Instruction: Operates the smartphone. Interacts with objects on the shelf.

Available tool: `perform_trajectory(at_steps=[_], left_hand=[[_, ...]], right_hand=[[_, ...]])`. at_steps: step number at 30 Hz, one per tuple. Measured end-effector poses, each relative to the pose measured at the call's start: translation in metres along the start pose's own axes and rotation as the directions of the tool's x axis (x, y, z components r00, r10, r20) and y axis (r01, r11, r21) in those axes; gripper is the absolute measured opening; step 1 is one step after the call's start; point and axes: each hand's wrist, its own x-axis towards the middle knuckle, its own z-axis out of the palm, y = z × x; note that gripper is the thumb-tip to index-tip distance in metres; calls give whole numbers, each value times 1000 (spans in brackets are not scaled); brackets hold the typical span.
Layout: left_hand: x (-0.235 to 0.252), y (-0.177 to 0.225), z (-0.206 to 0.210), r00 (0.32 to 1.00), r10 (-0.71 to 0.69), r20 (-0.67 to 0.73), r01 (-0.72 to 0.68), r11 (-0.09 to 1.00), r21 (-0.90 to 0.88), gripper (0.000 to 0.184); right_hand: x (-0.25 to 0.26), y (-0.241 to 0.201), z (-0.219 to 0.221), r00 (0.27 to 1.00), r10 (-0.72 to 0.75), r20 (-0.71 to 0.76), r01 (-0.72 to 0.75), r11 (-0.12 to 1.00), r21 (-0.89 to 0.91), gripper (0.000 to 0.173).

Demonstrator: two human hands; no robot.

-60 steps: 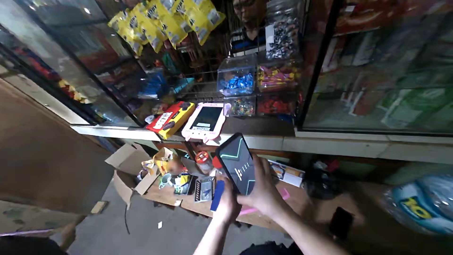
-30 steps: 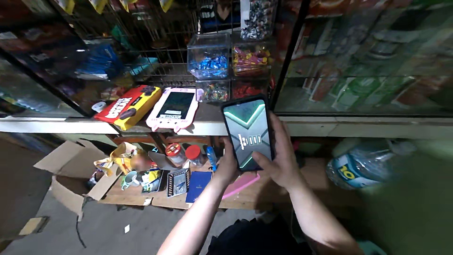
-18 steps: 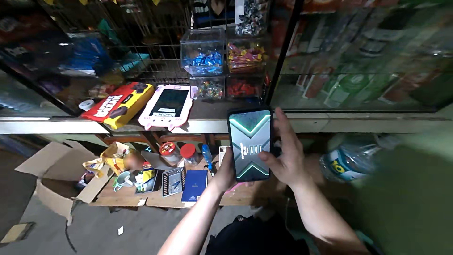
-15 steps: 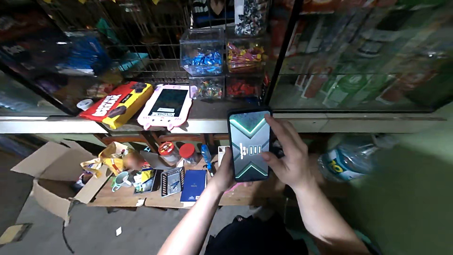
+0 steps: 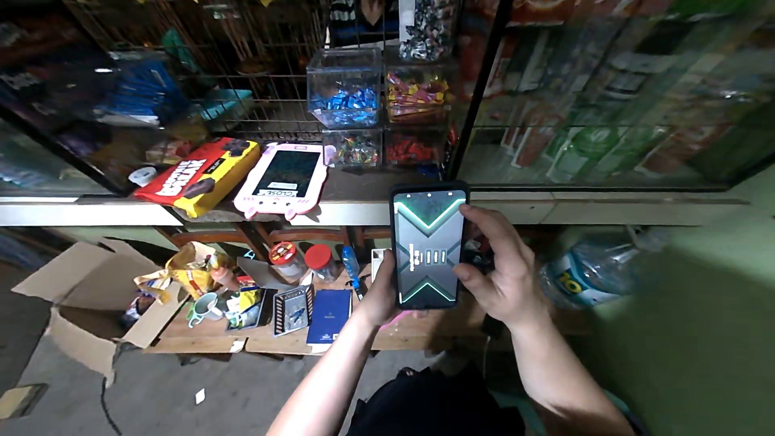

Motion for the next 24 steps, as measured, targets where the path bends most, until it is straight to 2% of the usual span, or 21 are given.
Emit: perform_trajectory(at_steps=[4,7,11,14,17,21,24], left_hand=[[-3,0,1,1000,-6,-9,6,1000,2,58],[-5,0,5,996,-1,-91,6,999,50,57],[-5,-1,3,1000,15,-27,-15,1000,20,57],[-6,-3,4,999,10,-35,-10,1000,4,57],[-9,-6,8,995,95,-43,-94,995,18,53],[-4,-5,24,942,336,-5,-336,942,12,46],[3,-8,27,954,299,-37,-301,948,-102,48]], right_hand=[[0,-1,-1,1000,6,3,-6,1000,-17,63],[-2,-2,-1,1000,11,1,-11,1000,-6,63],[-5,-2,-2,1000,18,5,-18,1000,4,63],[-5,-2,-2,1000,14,8,-14,1000,3,62],[-3,-7,-3,1000,-7,7,7,1000,16,65],[11,-21,-7,998,-15,62,0,975,224,77],[16,-22,-8,990,50,135,-100,913,395,87]])
